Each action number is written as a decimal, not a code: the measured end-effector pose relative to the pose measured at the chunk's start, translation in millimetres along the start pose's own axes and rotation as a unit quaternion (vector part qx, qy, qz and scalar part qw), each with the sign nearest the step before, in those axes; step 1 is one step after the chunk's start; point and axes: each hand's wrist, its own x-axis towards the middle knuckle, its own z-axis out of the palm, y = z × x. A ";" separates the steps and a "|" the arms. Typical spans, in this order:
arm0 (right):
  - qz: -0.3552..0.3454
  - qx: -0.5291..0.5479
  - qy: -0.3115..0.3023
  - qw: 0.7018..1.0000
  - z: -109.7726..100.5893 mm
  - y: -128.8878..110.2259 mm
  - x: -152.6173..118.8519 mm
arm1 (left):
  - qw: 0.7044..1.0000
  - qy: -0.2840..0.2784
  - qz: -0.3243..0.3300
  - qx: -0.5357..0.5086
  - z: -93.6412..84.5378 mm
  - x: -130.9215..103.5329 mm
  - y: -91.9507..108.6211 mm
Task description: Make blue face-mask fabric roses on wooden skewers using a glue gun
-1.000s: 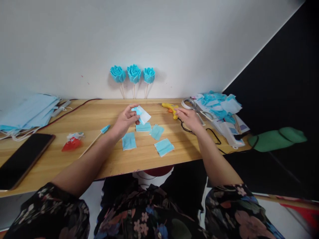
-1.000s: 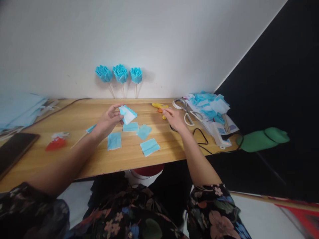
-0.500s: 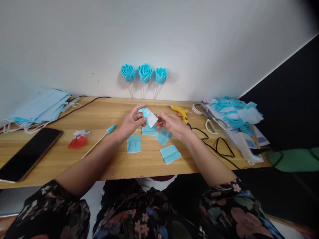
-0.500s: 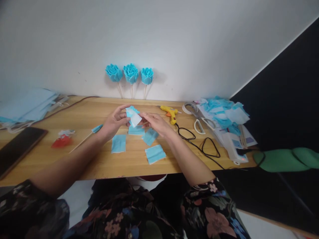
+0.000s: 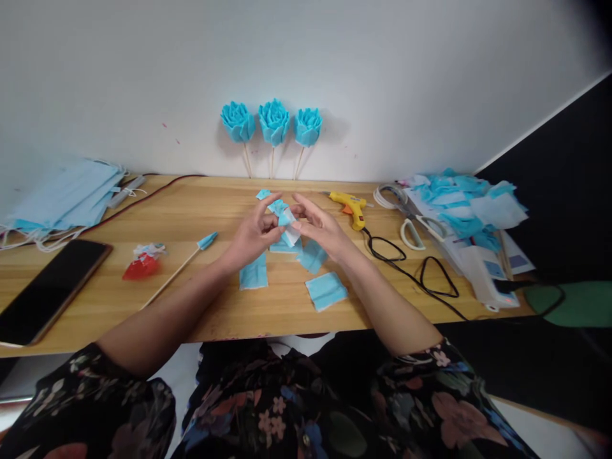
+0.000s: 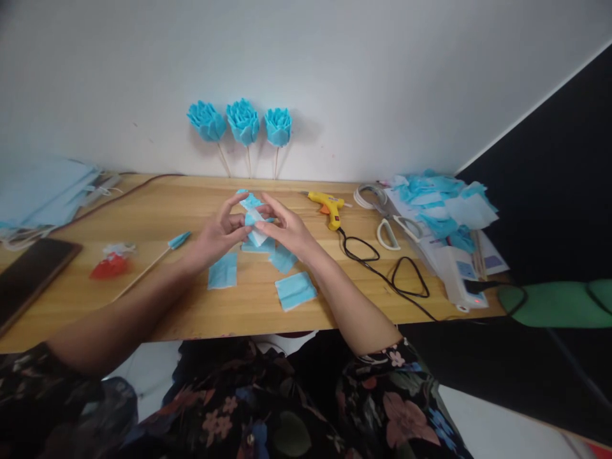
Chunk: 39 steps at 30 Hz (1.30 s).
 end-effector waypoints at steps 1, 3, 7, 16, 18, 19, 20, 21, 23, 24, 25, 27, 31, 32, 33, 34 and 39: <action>0.003 -0.006 0.002 1.000 0.3 1.0 0.2 | 1.000 -0.003 0.005 0.013 1.5 -0.6 1.1; 0.011 -0.017 0.003 1.000 1.0 2.9 0.9 | 0.999 -0.007 0.014 0.045 4.2 -1.9 3.5; 0.008 -0.038 0.006 0.999 3.1 6.3 2.1 | 0.997 -0.008 0.021 0.079 8.7 -4.1 8.3; -0.017 -0.048 0.037 0.998 4.7 8.5 1.5 | 0.996 0.004 0.000 0.089 6.9 -5.2 7.9; -0.013 -0.041 0.038 0.998 5.5 8.1 0.8 | 0.995 0.010 -0.015 0.099 6.2 -5.1 6.3; -0.011 -0.037 0.036 0.999 6.0 7.7 0.5 | 0.995 0.012 -0.021 0.102 5.9 -4.9 5.5; -0.008 -0.033 0.031 0.999 6.4 7.0 0.2 | 0.994 0.013 -0.026 0.102 5.7 -4.5 4.8; -0.006 -0.030 0.023 0.999 6.6 6.0 -0.2 | 0.994 0.017 -0.031 0.100 5.3 -3.9 4.3; -0.015 -0.025 0.014 0.999 5.7 2.9 -1.0 | 0.995 0.031 -0.041 0.088 4.2 -2.0 4.0; -0.028 -0.026 0.016 0.999 4.4 0.8 -1.6 | 0.995 0.042 -0.047 0.078 3.6 -0.8 4.1; -0.045 -0.031 0.023 0.998 2.6 -1.4 -2.3 | 0.995 0.058 -0.053 0.064 2.8 0.6 4.4; -0.089 -0.059 0.052 0.993 -2.4 -5.7 -4.1 | 0.993 0.092 -0.062 0.034 1.2 3.3 5.0; -0.178 -0.179 0.118 0.960 -12.2 -10.6 -7.5 | 0.988 0.133 -0.073 -0.026 -2.1 6.7 4.5; -0.199 -0.216 0.128 0.947 -13.5 -11.0 -8.0 | 0.987 0.133 -0.074 -0.042 -2.8 7.1 4.2; -0.219 -0.253 0.132 0.933 -14.2 -11.1 -8.4 | 0.987 0.132 -0.075 -0.058 -3.5 7.3 4.0; -0.237 -0.288 0.131 0.919 -14.3 -11.1 -8.6 | 0.986 0.130 -0.075 -0.075 -4.1 7.3 3.9; -0.285 -0.402 0.066 0.868 -9.2 -6.8 -7.4 | 0.983 0.117 -0.079 -0.115 -5.3 7.0 5.3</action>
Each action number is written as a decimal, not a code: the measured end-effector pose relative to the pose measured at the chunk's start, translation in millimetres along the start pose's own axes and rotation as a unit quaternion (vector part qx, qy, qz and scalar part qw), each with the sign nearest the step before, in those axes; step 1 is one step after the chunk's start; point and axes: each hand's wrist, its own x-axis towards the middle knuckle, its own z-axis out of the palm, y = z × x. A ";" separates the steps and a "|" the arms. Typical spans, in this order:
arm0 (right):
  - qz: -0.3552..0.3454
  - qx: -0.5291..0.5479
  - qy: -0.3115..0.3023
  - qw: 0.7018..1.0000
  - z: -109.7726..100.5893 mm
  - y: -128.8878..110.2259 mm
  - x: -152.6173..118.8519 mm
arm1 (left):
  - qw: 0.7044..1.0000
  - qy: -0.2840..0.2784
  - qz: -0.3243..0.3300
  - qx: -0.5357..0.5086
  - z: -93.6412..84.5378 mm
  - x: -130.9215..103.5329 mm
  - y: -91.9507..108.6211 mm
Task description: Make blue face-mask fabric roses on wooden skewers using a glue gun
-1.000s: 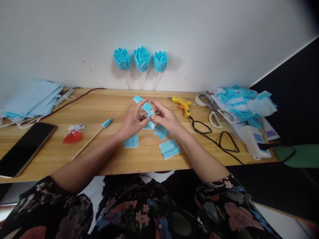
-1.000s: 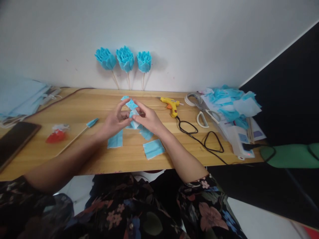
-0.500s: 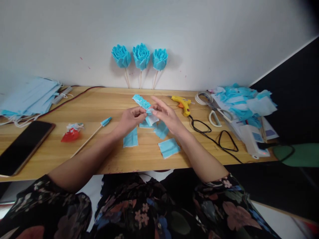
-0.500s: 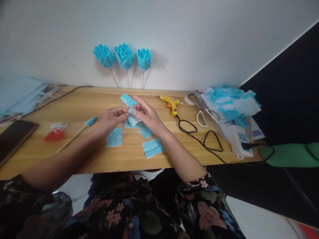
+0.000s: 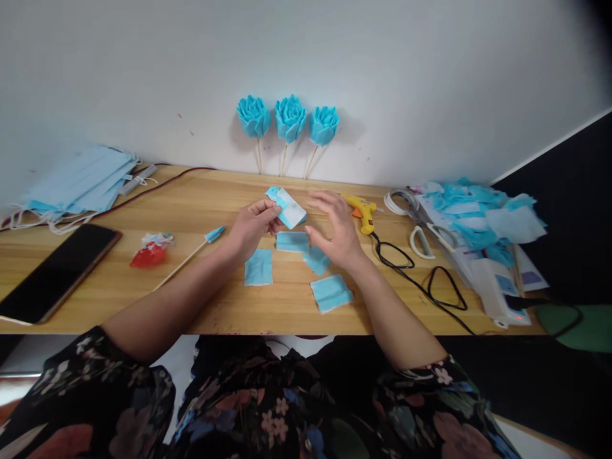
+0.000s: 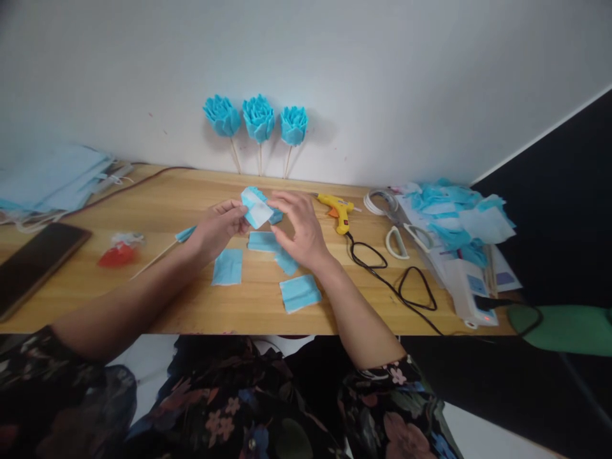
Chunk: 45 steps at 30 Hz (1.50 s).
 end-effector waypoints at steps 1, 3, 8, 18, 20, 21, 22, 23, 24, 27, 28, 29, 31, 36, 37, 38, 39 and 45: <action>-0.010 -0.006 -0.012 1.000 2.0 0.4 -0.4 | 1.000 -0.002 0.000 -0.001 0.1 -0.1 0.3; -0.024 -0.013 -0.027 0.999 5.9 1.6 -1.1 | 1.000 -0.006 0.000 -0.005 0.4 -0.4 0.6; -0.029 -0.010 -0.038 0.999 11.2 3.1 -1.2 | 1.000 -0.021 -0.015 -0.007 1.7 -1.3 -0.6; 0.017 0.044 0.003 0.999 13.2 -0.6 -2.0 | 0.999 -0.038 0.005 0.029 1.9 0.1 -8.5; 0.044 0.064 0.017 0.997 13.2 -2.5 -2.5 | 0.999 -0.037 0.004 0.029 2.0 0.1 -9.0; 0.059 0.075 0.023 0.995 13.2 -3.5 -2.6 | 0.999 -0.037 0.003 0.030 2.2 -0.1 -9.1; 0.074 0.086 0.028 0.993 13.4 -4.5 -2.7 | 0.999 -0.036 0.003 0.030 2.4 -0.4 -9.1; 0.091 0.098 0.032 0.991 13.8 -5.2 -2.7 | 0.999 -0.037 0.002 0.032 2.6 -0.9 -9.1; 0.108 0.111 0.035 0.987 14.4 -5.6 -2.7 | 0.999 -0.039 0.002 0.034 2.9 -1.5 -9.1; 0.158 0.174 0.040 0.971 17.9 -4.0 -3.2 | 0.998 -0.052 -0.002 0.035 3.6 -3.3 -9.1; 0.173 0.202 0.040 0.963 19.4 -2.8 -3.5 | 0.998 -0.058 -0.003 0.033 3.8 -3.8 -9.1; 0.186 0.230 0.039 0.954 20.9 -1.5 -3.9 | 0.998 -0.062 -0.004 0.031 4.0 -4.2 -9.2; 0.211 0.276 0.032 0.937 23.4 0.7 -4.6 | 0.997 -0.066 -0.008 0.029 4.3 -4.6 -9.4; 0.250 0.301 0.026 0.920 24.9 0.6 -5.0 | 0.998 -0.059 -0.016 0.030 4.6 -3.6 -10.1; 0.254 0.293 0.028 0.921 24.6 -0.1 -4.7 | 0.998 -0.058 -0.018 0.032 4.4 -3.4 -10.4; 0.257 0.285 0.028 0.923 24.2 -0.8 -4.3 | 0.998 -0.057 -0.018 0.034 4.1 -3.2 -10.7; 0.259 0.283 0.029 0.923 24.0 -1.5 -3.9 | 0.998 -0.057 -0.018 0.037 3.7 -3.1 -11.2; 0.268 0.319 0.033 0.909 25.2 -2.9 -1.3 | 0.995 -0.070 -0.009 0.075 1.7 -3.4 -12.5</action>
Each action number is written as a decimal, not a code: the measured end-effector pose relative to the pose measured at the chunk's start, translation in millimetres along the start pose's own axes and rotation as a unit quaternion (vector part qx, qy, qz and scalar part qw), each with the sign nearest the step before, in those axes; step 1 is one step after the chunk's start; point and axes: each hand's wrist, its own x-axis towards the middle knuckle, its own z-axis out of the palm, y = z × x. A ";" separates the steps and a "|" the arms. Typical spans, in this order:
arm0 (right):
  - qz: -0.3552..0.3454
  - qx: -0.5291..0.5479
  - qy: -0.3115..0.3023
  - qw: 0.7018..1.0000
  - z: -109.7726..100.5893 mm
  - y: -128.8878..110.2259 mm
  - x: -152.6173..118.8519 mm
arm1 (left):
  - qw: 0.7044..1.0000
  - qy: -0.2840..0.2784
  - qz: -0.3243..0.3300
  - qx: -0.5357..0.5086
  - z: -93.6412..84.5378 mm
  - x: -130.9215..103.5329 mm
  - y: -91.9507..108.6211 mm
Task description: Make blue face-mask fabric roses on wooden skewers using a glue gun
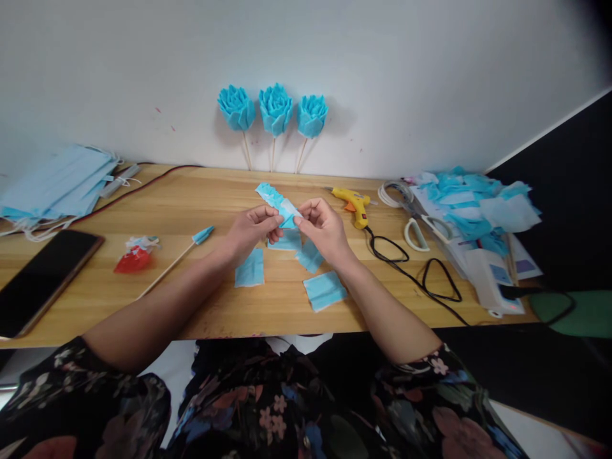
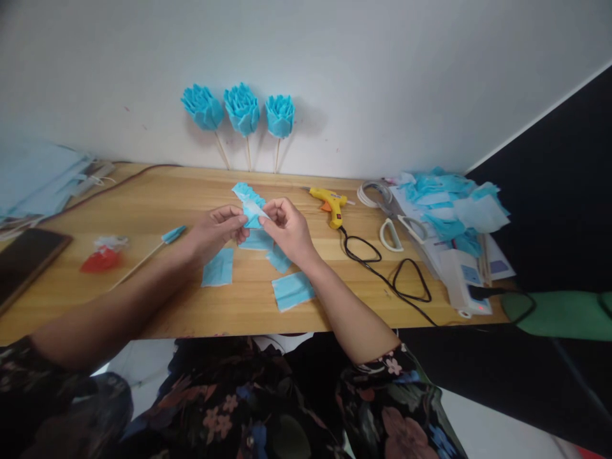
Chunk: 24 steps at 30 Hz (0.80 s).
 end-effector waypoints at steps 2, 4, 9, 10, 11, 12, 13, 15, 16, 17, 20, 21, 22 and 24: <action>0.004 0.004 0.000 1.000 0.4 0.4 0.3 | 1.000 -0.007 0.004 0.018 0.1 -0.7 1.6; 0.005 0.011 0.000 1.000 0.7 0.5 0.3 | 0.999 -0.015 0.008 0.041 0.8 -2.0 4.4; 0.001 0.030 -0.005 1.000 1.2 0.8 -0.3 | 0.996 -0.031 0.005 0.085 3.8 -6.6 11.6; 0.002 0.030 -0.005 1.000 1.4 1.1 -0.4 | 0.996 -0.032 0.004 0.088 4.3 -7.2 12.2; 0.004 0.028 -0.006 1.000 1.4 1.3 -0.5 | 0.995 -0.032 0.004 0.090 4.7 -7.5 12.3; 0.006 0.026 -0.007 1.000 1.5 1.5 -0.6 | 0.995 -0.031 0.005 0.090 4.9 -7.6 12.1; 0.008 0.025 -0.008 1.000 1.4 1.5 -0.7 | 0.996 -0.028 0.005 0.089 5.0 -7.5 11.7; 0.009 0.028 -0.012 0.999 1.0 0.8 -1.2 | 0.996 -0.022 0.004 0.088 4.9 -6.9 10.9; 0.009 0.030 -0.016 0.999 0.7 0.1 -1.6 | 0.996 -0.020 0.002 0.089 4.8 -6.7 10.7; 0.009 0.033 -0.020 0.999 0.4 -0.6 -2.0 | 0.996 -0.019 0.001 0.090 4.7 -6.6 10.8; 0.007 0.041 -0.037 0.998 -0.1 -1.6 -2.9 | 0.995 -0.019 0.000 0.096 5.1 -7.6 12.9; 0.003 0.043 -0.044 0.998 -0.1 -1.3 -3.0 | 0.995 -0.018 -0.001 0.098 5.5 -8.3 14.0; -0.003 0.045 -0.052 0.998 0.0 -0.4 -3.1 | 0.995 -0.018 -0.003 0.103 6.0 -9.1 15.1; -0.017 0.046 -0.066 0.997 0.4 2.1 -2.9 | 0.993 -0.023 -0.008 0.119 6.9 -10.6 17.0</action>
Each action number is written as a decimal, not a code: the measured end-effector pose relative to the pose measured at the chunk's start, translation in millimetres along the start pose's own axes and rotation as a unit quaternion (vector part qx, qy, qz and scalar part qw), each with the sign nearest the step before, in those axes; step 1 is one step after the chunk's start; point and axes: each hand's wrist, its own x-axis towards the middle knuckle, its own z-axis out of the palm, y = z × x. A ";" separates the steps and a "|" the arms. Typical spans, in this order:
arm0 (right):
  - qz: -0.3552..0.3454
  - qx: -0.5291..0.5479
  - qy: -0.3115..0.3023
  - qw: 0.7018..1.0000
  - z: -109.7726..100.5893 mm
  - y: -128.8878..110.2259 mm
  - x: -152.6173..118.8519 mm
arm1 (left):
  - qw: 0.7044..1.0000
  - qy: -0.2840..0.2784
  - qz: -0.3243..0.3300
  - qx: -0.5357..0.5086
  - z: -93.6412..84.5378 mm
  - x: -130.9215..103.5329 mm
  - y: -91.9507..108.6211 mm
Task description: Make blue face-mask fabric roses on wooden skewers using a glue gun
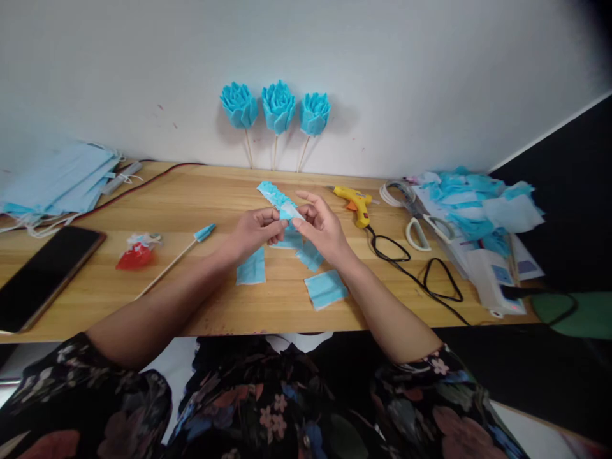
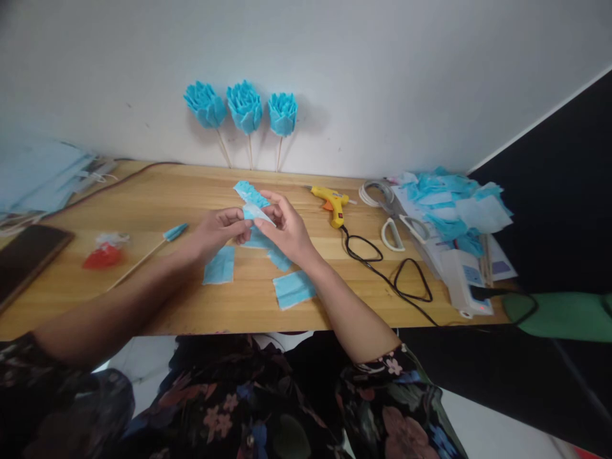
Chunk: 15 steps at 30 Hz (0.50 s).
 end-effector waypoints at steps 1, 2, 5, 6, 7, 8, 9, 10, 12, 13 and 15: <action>-0.005 -0.003 -0.006 1.000 0.1 1.5 0.1 | 1.000 -0.004 0.000 0.010 0.2 -0.6 0.6; -0.008 -0.009 -0.010 1.000 0.2 3.0 0.1 | 1.000 -0.009 0.001 0.021 0.4 -1.1 0.8; -0.008 -0.032 -0.009 0.999 0.3 5.7 0.0 | 0.998 -0.016 0.013 0.053 0.3 -1.7 -0.4; -0.007 -0.038 -0.006 0.999 0.3 5.9 0.0 | 0.998 -0.016 0.017 0.060 0.2 -1.6 -1.3; -0.007 -0.042 -0.003 0.999 0.4 5.8 -0.1 | 0.998 -0.016 0.020 0.064 0.1 -1.6 -2.3; -0.008 -0.044 -0.001 0.999 0.3 5.4 -0.2 | 0.997 -0.016 0.022 0.066 0.0 -1.4 -3.2; -0.010 -0.045 0.000 0.999 0.3 5.0 -0.2 | 0.997 -0.017 0.023 0.065 -0.1 -1.2 -4.1; -0.011 -0.044 0.001 0.999 0.2 4.4 -0.1 | 0.998 -0.018 0.024 0.062 -0.1 -1.0 -4.9; -0.010 -0.041 0.005 0.999 -0.3 3.6 0.2 | 0.998 -0.018 0.025 0.054 0.0 -0.3 -6.1; -0.008 -0.037 0.007 0.999 -0.7 3.5 0.4 | 0.998 -0.017 0.026 0.051 0.1 0.1 -6.6; -0.004 -0.028 0.014 0.999 -1.5 3.8 1.0 | 0.998 -0.013 0.026 0.050 0.1 0.6 -7.1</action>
